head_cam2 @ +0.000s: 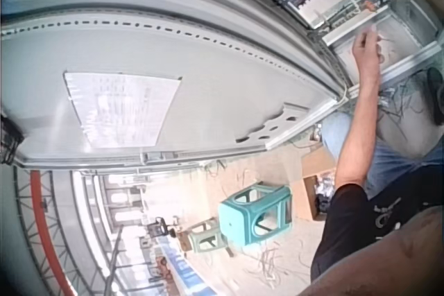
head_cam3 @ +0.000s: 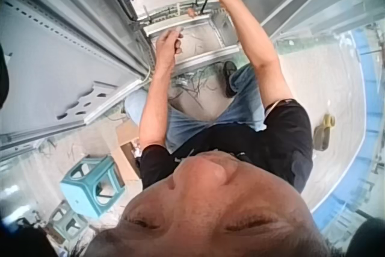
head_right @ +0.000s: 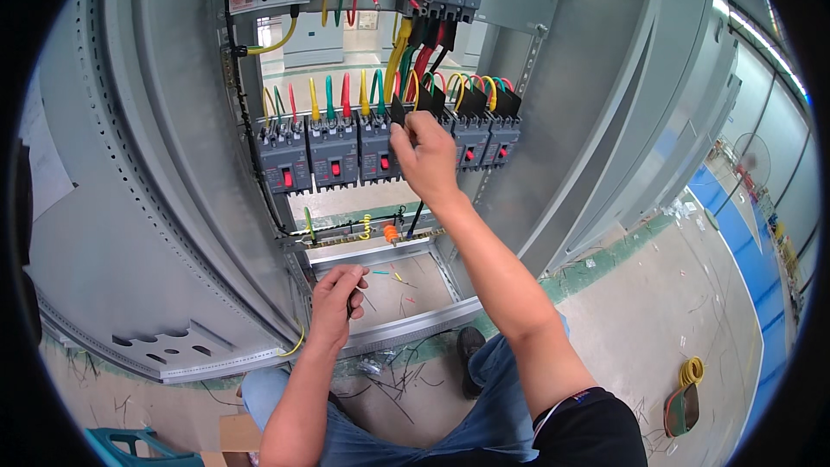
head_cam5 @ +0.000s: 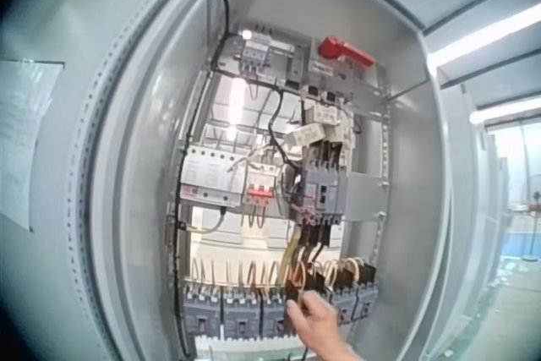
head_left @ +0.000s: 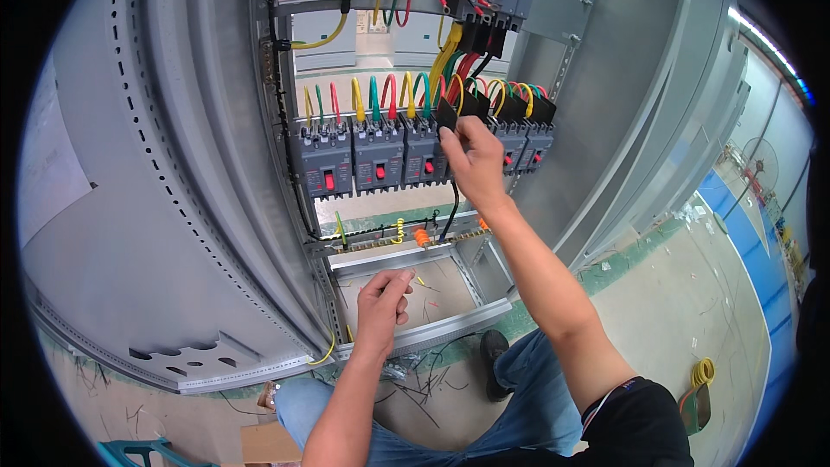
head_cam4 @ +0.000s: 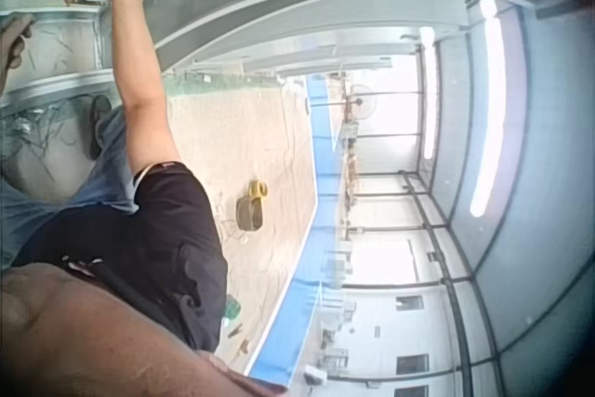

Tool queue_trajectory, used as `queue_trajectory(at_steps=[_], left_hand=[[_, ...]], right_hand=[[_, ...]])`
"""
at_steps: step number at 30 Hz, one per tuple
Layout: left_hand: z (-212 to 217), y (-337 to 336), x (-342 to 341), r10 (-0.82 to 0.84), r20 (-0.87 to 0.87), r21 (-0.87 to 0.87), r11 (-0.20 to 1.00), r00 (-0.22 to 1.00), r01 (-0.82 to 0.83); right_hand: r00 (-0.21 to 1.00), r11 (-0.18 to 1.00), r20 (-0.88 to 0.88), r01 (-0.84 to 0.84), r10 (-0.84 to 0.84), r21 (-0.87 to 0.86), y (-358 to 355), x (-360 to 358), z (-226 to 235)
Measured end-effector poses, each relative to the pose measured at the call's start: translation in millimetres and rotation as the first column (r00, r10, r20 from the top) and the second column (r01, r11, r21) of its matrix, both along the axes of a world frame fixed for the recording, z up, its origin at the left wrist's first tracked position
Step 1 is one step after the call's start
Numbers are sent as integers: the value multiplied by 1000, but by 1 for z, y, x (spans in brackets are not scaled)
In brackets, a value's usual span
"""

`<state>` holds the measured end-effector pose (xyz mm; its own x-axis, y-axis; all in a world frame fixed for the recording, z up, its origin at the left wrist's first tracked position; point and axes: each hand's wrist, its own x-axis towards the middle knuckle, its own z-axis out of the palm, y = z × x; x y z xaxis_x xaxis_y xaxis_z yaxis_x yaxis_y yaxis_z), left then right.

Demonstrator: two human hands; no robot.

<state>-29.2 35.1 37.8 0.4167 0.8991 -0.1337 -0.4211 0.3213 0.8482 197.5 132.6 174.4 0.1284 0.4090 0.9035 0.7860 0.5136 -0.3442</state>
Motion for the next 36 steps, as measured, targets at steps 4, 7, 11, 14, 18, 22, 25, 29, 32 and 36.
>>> queue_trajectory(at_steps=[4, 7, 11, 14, 18, 22, 25, 29, 32, 36], left_hand=[[1, -2, 1, 7, -12, -2, 1000, 1000, -7], [-2, -2, 0, 1, 0, -9, 1000, 1000, -1], [-5, -2, -4, 5, 1, -20, 1000, 1000, -5], [-4, -1, -5, 4, 0, -32, 999, 1000, -4], [-1, -5, 12, -49, 29, -20, 999, 998, 49], [-2, -5, -4, -27, 15, -10, 1000, 1000, 27], [-4, -2, -12, 6, -17, -32, 999, 1000, -7], [-6, -4, -2, -14, 16, -45, 999, 1000, 15], [-7, -6, 15, -63, -5, -9, 998, 998, 63], [-8, -1, 2, -36, -30, -17, 999, 999, 35]], right_hand=[[991, 995, 87, 100, -100, 11, 10, -1, 4], [981, 969, 85, 158, -177, 190, -17, -6, 26], [989, 816, 82, -146, 121, 559, -58, -32, 62], [981, 724, 141, -193, 133, 662, -41, -52, 68], [912, 836, 190, 231, -365, 497, 60, -7, 56], [972, 837, 216, -43, -91, 545, 28, -12, 69], [989, 785, 145, -90, 1, 613, -10, -29, 71], [998, 771, 60, -52, 18, 634, -5, -29, 76], [948, 901, 239, 93, -210, 424, 60, -10, 57], [986, 840, 133, 12, -100, 543, 39, -36, 62]])
